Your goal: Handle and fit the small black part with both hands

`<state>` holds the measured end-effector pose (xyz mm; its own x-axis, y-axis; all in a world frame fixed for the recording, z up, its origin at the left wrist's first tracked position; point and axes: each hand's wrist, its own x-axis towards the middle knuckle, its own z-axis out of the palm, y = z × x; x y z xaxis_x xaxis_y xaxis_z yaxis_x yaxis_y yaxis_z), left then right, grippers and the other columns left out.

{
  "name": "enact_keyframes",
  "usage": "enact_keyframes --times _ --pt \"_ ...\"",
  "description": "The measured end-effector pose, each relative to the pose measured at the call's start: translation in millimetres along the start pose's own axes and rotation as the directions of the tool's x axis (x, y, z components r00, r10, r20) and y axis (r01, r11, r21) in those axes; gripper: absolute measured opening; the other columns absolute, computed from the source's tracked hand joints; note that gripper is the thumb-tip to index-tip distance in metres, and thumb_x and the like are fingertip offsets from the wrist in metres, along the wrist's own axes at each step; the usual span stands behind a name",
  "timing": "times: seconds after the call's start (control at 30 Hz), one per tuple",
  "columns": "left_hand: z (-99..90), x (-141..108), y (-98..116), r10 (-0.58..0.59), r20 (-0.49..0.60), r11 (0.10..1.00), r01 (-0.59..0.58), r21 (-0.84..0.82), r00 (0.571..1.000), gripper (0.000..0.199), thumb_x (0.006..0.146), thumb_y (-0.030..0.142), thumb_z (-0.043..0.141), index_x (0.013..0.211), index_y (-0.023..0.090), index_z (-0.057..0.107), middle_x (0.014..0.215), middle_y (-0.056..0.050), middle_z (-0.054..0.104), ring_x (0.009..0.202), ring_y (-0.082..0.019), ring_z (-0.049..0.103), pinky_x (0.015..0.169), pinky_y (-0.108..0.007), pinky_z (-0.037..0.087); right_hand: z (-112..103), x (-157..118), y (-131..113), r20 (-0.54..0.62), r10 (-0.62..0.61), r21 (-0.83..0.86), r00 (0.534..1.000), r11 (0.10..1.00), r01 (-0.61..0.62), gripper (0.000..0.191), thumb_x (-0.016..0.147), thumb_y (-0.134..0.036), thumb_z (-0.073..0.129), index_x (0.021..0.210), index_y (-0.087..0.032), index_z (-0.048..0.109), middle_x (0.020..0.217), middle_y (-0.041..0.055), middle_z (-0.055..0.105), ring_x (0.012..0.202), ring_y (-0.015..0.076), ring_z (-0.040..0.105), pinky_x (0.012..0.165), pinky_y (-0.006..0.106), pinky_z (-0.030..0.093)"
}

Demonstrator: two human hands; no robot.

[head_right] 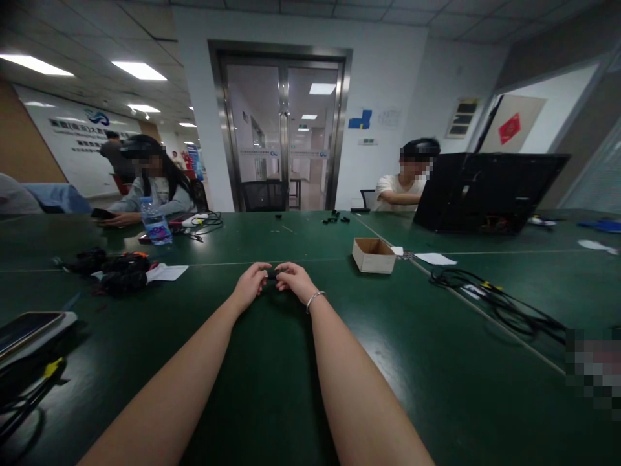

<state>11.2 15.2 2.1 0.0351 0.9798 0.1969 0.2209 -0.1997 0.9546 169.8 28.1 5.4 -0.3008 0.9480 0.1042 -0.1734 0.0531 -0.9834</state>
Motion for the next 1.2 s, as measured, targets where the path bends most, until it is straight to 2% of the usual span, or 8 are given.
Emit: enact_keyframes --times 0.2,0.33,0.43,0.63,0.77,1.0,1.2 --pt "0.0 -1.4 2.1 -0.016 -0.014 1.000 0.016 0.003 1.000 0.029 0.081 0.027 0.045 0.105 0.018 0.058 0.065 0.002 0.052 0.049 -0.009 0.045 0.047 -0.019 0.035 -0.3 0.1 0.1 -0.003 -0.004 -0.008 1.000 1.000 0.004 0.020 0.072 -0.006 0.060 0.090 -0.013 0.061 0.059 0.0000 0.063 0.050 0.0095 0.059 0.050 0.017 0.051" --pt "-0.2 -1.9 1.9 -0.003 -0.010 1.000 0.003 0.006 1.000 0.031 0.085 0.036 0.040 0.103 0.018 0.059 0.057 0.003 0.048 0.047 -0.010 0.043 0.045 -0.019 0.033 -0.9 0.2 0.4 0.005 -0.005 -0.009 1.000 1.000 0.005 0.019 0.071 -0.007 0.063 0.089 -0.013 0.061 0.059 -0.0007 0.062 0.050 0.0091 0.060 0.050 0.017 0.051" --pt "-0.3 -2.2 2.7 -0.016 -0.008 1.000 0.016 -0.006 1.000 0.030 0.083 0.035 0.045 0.104 0.019 0.058 0.059 0.003 0.049 0.047 -0.009 0.043 0.046 -0.019 0.033 -1.1 0.0 -0.4 0.001 -0.002 -0.010 1.000 1.000 0.002 0.018 0.072 -0.007 0.062 0.089 -0.014 0.061 0.059 -0.0013 0.062 0.050 0.0089 0.060 0.049 0.016 0.051" --pt "-0.7 -3.5 6.5 -0.002 0.012 1.000 0.002 -0.009 1.000 0.034 0.086 0.040 0.040 0.101 0.016 0.059 0.053 0.004 0.045 0.045 -0.010 0.041 0.044 -0.019 0.032 -0.6 -1.3 -1.2 0.007 0.007 0.015 1.000 1.000 -0.007 0.017 0.073 -0.006 0.061 0.089 -0.014 0.061 0.061 -0.0006 0.062 0.052 0.0091 0.060 0.051 0.017 0.052" --pt "0.1 -2.2 4.0 0.001 0.016 1.000 -0.001 -0.021 1.000 0.028 0.083 0.032 0.046 0.103 0.017 0.058 0.060 0.003 0.051 0.047 -0.009 0.044 0.047 -0.019 0.035 -0.5 -0.6 0.1 0.014 -0.003 0.026 1.000 1.000 0.003 0.017 0.073 -0.007 0.062 0.088 -0.014 0.061 0.062 -0.0007 0.062 0.052 0.0086 0.060 0.051 0.016 0.052" --pt "0.8 -0.4 -2.3 0.051 0.021 0.999 -0.051 -0.009 0.998 0.032 0.087 0.039 0.040 0.100 0.016 0.058 0.053 0.003 0.050 0.045 -0.009 0.043 0.047 -0.019 0.034 -0.9 1.3 1.9 0.009 0.002 0.029 1.000 1.000 -0.003 0.017 0.072 -0.008 0.063 0.089 -0.014 0.060 0.060 -0.0003 0.062 0.051 0.0089 0.059 0.050 0.017 0.051" --pt "-0.8 0.4 -4.0 0.040 0.013 0.999 -0.040 0.012 0.999 0.037 0.087 0.045 0.040 0.100 0.016 0.059 0.052 0.004 0.049 0.043 -0.009 0.043 0.045 -0.020 0.033 0.0 0.3 0.8 0.045 0.001 -0.021 0.999 1.000 0.000 0.020 0.071 -0.009 0.064 0.089 -0.014 0.059 0.061 -0.0011 0.062 0.052 0.0095 0.060 0.053 0.018 0.051"
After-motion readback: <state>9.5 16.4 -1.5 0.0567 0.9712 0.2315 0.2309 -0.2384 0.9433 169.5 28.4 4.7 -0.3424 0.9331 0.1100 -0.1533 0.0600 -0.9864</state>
